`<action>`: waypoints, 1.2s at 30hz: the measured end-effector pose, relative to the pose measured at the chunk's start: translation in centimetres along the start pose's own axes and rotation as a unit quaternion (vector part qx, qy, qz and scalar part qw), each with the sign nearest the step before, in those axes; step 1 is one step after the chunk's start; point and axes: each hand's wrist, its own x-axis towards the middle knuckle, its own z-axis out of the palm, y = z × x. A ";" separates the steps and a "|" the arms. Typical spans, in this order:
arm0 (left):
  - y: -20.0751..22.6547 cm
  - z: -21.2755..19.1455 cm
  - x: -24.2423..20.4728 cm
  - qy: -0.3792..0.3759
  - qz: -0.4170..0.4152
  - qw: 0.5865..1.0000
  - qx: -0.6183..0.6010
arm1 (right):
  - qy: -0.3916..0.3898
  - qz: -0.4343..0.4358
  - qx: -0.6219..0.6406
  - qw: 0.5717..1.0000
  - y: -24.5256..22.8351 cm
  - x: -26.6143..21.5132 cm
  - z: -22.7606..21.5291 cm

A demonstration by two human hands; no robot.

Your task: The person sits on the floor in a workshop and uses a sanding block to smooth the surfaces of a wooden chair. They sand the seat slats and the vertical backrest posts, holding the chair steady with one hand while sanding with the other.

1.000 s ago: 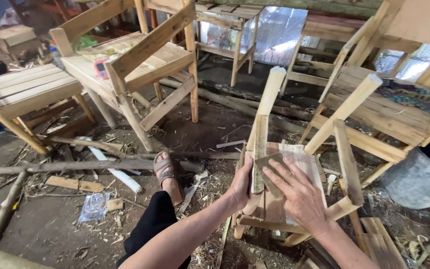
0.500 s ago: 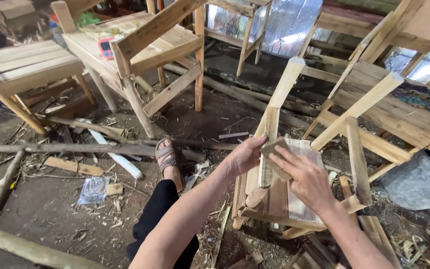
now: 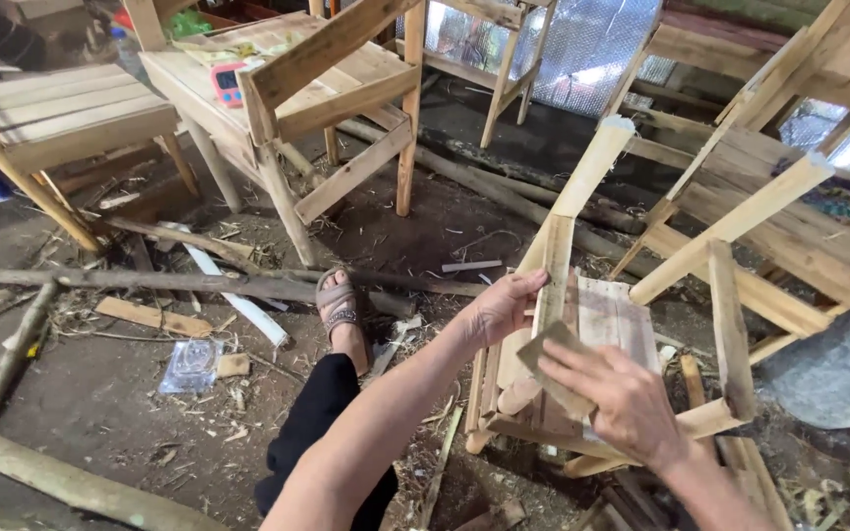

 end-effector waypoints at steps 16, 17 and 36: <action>1.1 1.4 -1.7 -0.060 0.026 0.998 -0.011 | 0.047 -0.057 0.025 0.997 0.6 2.3 -1.1; 1.1 1.6 -2.1 -0.077 0.028 0.996 -0.038 | 0.057 -0.044 0.024 0.997 0.6 3.0 -1.1; 1.0 1.9 -1.7 -0.051 0.045 0.997 0.020 | 0.043 -0.107 0.077 0.990 -0.1 -0.9 -1.8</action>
